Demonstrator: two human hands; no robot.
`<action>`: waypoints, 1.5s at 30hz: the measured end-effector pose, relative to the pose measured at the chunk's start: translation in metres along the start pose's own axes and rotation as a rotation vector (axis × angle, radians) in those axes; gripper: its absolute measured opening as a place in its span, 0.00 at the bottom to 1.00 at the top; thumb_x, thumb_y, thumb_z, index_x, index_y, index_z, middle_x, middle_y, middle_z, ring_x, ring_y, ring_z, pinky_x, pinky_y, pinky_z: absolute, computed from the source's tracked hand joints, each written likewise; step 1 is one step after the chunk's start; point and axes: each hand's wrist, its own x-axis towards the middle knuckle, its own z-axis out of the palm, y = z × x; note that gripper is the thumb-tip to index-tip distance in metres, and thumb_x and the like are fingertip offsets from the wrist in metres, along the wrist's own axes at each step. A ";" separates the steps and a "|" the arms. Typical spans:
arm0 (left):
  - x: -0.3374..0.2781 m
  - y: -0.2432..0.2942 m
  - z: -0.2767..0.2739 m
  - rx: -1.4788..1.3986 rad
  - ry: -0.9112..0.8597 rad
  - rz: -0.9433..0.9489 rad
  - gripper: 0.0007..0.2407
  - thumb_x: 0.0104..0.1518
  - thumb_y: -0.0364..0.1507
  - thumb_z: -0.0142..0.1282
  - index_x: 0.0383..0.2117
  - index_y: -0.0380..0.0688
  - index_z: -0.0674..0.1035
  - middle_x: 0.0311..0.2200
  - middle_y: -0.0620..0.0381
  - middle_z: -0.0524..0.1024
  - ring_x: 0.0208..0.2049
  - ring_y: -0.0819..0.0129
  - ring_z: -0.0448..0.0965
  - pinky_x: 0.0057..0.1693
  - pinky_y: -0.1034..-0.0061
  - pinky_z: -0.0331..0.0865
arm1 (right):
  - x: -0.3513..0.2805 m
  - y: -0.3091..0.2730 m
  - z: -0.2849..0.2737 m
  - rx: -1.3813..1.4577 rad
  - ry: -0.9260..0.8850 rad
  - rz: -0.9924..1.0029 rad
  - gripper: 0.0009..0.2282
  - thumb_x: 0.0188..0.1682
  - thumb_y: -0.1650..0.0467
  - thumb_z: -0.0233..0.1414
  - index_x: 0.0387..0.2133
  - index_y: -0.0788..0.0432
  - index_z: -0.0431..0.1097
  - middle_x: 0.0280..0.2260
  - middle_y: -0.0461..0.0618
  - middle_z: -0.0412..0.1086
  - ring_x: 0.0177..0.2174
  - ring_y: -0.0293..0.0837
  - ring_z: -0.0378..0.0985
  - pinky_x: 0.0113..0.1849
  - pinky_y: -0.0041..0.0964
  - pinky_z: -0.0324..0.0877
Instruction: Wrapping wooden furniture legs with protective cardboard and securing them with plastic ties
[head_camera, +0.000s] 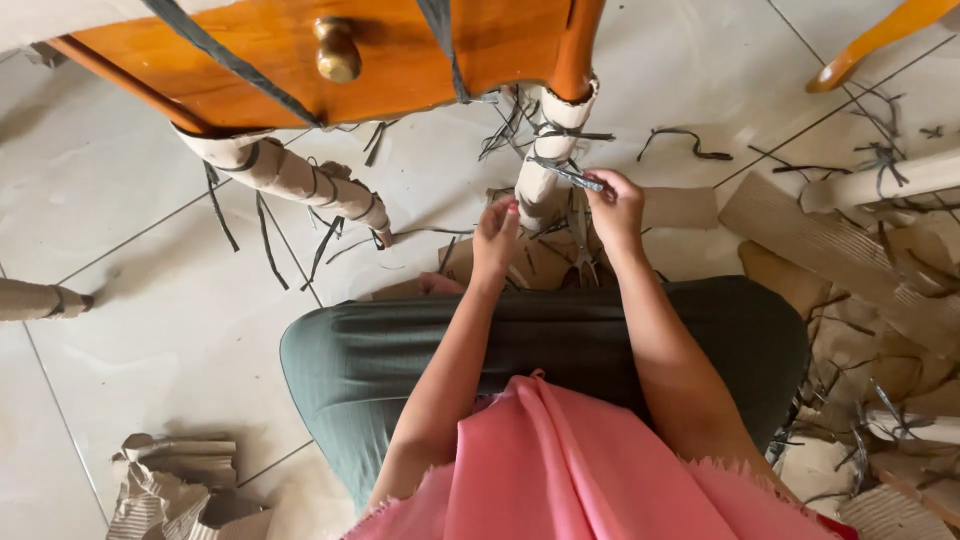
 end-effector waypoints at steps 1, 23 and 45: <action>0.010 -0.001 0.000 0.000 0.005 -0.003 0.17 0.66 0.35 0.53 0.57 0.39 0.76 0.52 0.39 0.78 0.56 0.48 0.77 0.62 0.54 0.68 | 0.005 -0.001 0.006 -0.001 -0.005 0.003 0.07 0.47 0.78 0.60 0.38 0.61 0.80 0.30 0.56 0.77 0.29 0.43 0.79 0.33 0.36 0.75; 0.066 -0.067 0.013 -0.580 0.104 -0.015 0.08 0.70 0.33 0.52 0.41 0.44 0.81 0.50 0.51 0.78 0.54 0.64 0.74 0.66 0.53 0.61 | -0.021 -0.007 0.045 -0.217 -0.090 -0.026 0.05 0.49 0.73 0.54 0.30 0.62 0.78 0.23 0.55 0.74 0.28 0.47 0.75 0.33 0.39 0.71; 0.046 -0.014 -0.003 0.539 0.036 1.122 0.04 0.57 0.29 0.64 0.31 0.62 0.86 0.31 0.71 0.82 0.38 0.73 0.80 0.53 0.72 0.66 | -0.049 0.019 0.023 -0.455 -0.025 -0.718 0.03 0.47 0.74 0.62 0.33 0.54 0.78 0.28 0.47 0.75 0.29 0.50 0.81 0.31 0.39 0.76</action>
